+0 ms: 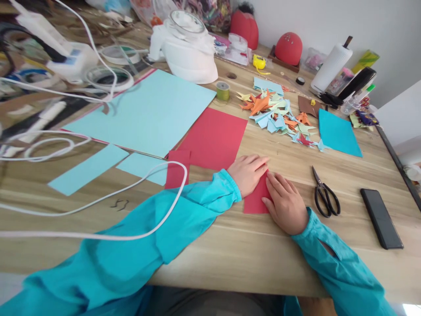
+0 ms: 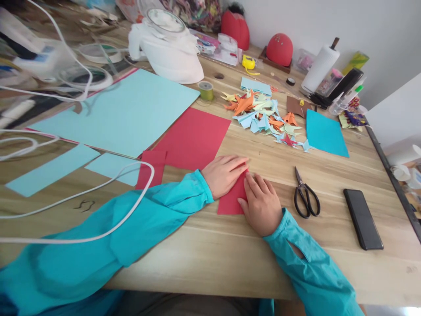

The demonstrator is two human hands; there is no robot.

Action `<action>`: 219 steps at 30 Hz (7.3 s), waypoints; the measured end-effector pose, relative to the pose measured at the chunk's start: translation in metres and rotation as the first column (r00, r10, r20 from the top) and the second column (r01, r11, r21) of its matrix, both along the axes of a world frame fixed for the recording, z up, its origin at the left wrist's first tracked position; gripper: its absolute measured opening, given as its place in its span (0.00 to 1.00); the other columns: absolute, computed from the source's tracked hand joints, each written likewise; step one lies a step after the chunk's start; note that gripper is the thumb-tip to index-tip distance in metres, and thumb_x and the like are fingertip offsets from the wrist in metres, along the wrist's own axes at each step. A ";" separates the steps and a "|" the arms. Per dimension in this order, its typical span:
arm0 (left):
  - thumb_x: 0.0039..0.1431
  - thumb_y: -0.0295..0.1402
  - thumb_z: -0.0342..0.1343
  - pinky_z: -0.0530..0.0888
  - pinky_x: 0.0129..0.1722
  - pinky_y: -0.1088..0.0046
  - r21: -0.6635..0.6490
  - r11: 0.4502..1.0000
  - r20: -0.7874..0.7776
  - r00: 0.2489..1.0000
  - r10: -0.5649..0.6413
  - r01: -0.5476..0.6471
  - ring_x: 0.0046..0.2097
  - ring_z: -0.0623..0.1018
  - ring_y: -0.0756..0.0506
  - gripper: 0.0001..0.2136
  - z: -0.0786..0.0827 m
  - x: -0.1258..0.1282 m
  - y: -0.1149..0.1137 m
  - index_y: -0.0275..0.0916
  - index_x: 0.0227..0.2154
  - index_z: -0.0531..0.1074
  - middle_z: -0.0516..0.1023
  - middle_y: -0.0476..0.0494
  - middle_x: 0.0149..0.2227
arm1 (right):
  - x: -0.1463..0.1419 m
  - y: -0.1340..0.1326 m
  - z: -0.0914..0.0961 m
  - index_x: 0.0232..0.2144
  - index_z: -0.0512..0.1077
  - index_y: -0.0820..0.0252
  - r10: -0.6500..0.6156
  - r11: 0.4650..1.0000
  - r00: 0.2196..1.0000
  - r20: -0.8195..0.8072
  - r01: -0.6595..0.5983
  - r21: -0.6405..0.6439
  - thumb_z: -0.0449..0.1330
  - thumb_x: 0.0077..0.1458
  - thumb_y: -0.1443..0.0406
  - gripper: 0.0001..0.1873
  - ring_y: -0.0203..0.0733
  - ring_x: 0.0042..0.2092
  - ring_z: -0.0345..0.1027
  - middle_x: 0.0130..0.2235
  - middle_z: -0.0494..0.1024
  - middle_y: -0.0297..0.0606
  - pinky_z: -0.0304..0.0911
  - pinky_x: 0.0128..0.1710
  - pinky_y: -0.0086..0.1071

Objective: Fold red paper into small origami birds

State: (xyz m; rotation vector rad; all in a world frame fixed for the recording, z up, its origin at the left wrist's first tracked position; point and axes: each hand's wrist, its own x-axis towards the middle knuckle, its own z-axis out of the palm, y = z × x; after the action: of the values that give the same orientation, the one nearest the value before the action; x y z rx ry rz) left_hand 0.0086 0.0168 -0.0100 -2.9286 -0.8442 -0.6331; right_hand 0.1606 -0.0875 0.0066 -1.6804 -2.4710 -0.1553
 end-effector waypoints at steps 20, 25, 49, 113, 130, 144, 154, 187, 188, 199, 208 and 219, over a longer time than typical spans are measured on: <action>0.59 0.31 0.46 0.67 0.46 0.61 0.002 1.000 0.012 1.000 0.027 -0.027 0.51 0.69 0.40 0.14 -0.002 -0.003 0.001 0.39 0.45 0.72 0.69 0.38 0.53 | -0.001 0.000 0.001 0.55 0.63 0.69 -0.008 1.000 1.000 0.011 0.008 -0.003 0.48 0.60 0.60 0.25 0.52 0.60 0.53 0.59 0.62 0.44 0.56 0.56 0.46; 0.61 0.30 0.44 0.67 0.45 0.62 0.002 1.000 -0.003 1.000 -0.005 0.005 0.50 0.68 0.41 0.15 -0.002 -0.002 0.001 0.37 0.45 0.71 0.71 0.42 0.51 | -0.001 0.000 0.000 0.55 0.63 0.68 -0.008 1.000 1.000 0.002 0.008 0.001 0.48 0.60 0.60 0.24 0.52 0.60 0.53 0.59 0.62 0.44 0.56 0.56 0.46; 0.61 0.32 0.43 0.65 0.44 0.61 -0.007 1.000 -0.034 0.999 -0.024 0.024 0.50 0.68 0.41 0.15 0.001 -0.005 0.004 0.38 0.47 0.70 0.72 0.41 0.50 | 0.000 0.000 0.001 0.55 0.62 0.68 0.000 1.000 1.000 -0.004 0.000 -0.008 0.48 0.60 0.60 0.25 0.52 0.60 0.53 0.59 0.62 0.45 0.56 0.56 0.46; 0.60 0.40 0.45 0.66 0.45 0.60 -0.055 0.998 -0.015 1.000 -0.026 0.025 0.50 0.67 0.40 0.17 -0.001 -0.005 0.004 0.37 0.46 0.71 0.70 0.41 0.52 | -0.018 -0.019 0.002 0.51 0.67 0.68 -0.108 0.993 0.994 0.020 0.107 0.056 0.50 0.59 0.63 0.20 0.53 0.56 0.59 0.56 0.66 0.48 0.56 0.54 0.47; 0.59 0.41 0.46 0.66 0.45 0.60 -0.037 0.999 -0.025 0.999 -0.021 0.020 0.50 0.67 0.39 0.18 0.000 -0.005 0.005 0.37 0.45 0.72 0.70 0.41 0.52 | -0.017 -0.019 0.003 0.51 0.67 0.68 -0.116 0.992 0.993 0.032 0.114 0.050 0.49 0.59 0.61 0.22 0.52 0.56 0.59 0.56 0.67 0.47 0.54 0.55 0.46; 0.61 0.38 0.45 0.66 0.45 0.61 0.006 1.000 -0.100 0.995 0.004 -0.003 0.50 0.68 0.40 0.17 0.006 0.001 -0.002 0.34 0.46 0.71 0.71 0.37 0.51 | -0.019 -0.015 0.009 0.56 0.60 0.73 -0.104 0.994 0.989 0.104 0.107 -0.019 0.47 0.57 0.49 0.35 0.57 0.59 0.53 0.58 0.62 0.56 0.44 0.58 0.53; 0.61 0.39 0.45 0.65 0.44 0.62 0.009 1.000 -0.092 0.996 0.005 -0.004 0.50 0.68 0.40 0.17 0.007 0.001 -0.001 0.35 0.46 0.71 0.71 0.39 0.52 | -0.024 -0.049 0.009 0.54 0.62 0.75 -0.215 0.977 0.964 0.158 0.213 0.027 0.48 0.56 0.48 0.36 0.57 0.56 0.59 0.53 0.68 0.60 0.44 0.59 0.51; 0.58 0.30 0.47 0.57 0.53 0.53 0.128 0.991 -0.073 0.996 0.040 -0.030 0.47 0.68 0.37 0.14 0.004 0.006 -0.008 0.33 0.42 0.74 0.73 0.38 0.47 | -0.014 0.015 0.013 0.55 0.57 0.81 0.033 0.999 0.993 0.110 -0.038 0.039 0.48 0.57 0.50 0.37 0.54 0.54 0.58 0.50 0.69 0.61 0.50 0.56 0.49; 0.58 0.30 0.46 0.57 0.53 0.53 0.127 0.991 -0.064 0.997 0.046 -0.038 0.47 0.68 0.37 0.14 0.003 0.006 -0.008 0.33 0.43 0.73 0.74 0.39 0.48 | -0.013 0.014 0.013 0.55 0.57 0.81 0.036 0.998 0.994 0.107 -0.041 0.042 0.48 0.57 0.50 0.37 0.54 0.54 0.58 0.50 0.70 0.61 0.50 0.56 0.49; 0.60 0.34 0.45 0.58 0.53 0.51 0.059 0.998 -0.057 0.998 0.040 -0.036 0.47 0.69 0.38 0.17 0.011 0.004 -0.009 0.31 0.46 0.71 0.73 0.35 0.46 | -0.008 -0.002 0.008 0.52 0.63 0.78 0.032 0.998 0.996 0.085 -0.037 0.058 0.49 0.56 0.50 0.35 0.55 0.55 0.57 0.48 0.72 0.59 0.51 0.57 0.50; 0.58 0.38 0.46 0.57 0.53 0.51 0.016 0.996 -0.033 0.996 0.083 -0.082 0.51 0.66 0.36 0.21 0.010 0.001 -0.006 0.30 0.50 0.68 0.69 0.33 0.51 | -0.012 -0.004 0.008 0.51 0.63 0.79 0.019 0.997 0.994 0.108 -0.027 0.073 0.50 0.56 0.51 0.35 0.56 0.54 0.58 0.48 0.72 0.59 0.51 0.56 0.50; 0.59 0.38 0.44 0.60 0.52 0.51 0.038 0.995 -0.004 0.996 0.089 -0.089 0.55 0.63 0.34 0.20 0.009 0.000 -0.009 0.32 0.49 0.68 0.62 0.33 0.58 | -0.015 -0.003 0.008 0.52 0.63 0.79 -0.020 0.998 0.993 0.115 0.012 0.066 0.50 0.55 0.49 0.36 0.56 0.54 0.59 0.50 0.71 0.59 0.49 0.57 0.49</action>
State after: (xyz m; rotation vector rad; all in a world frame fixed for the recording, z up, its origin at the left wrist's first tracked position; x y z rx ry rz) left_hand 0.0082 0.0076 -0.0013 -2.8391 -0.9453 -0.6269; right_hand 0.1460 -0.0905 0.0145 -1.7108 -2.5050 -0.3405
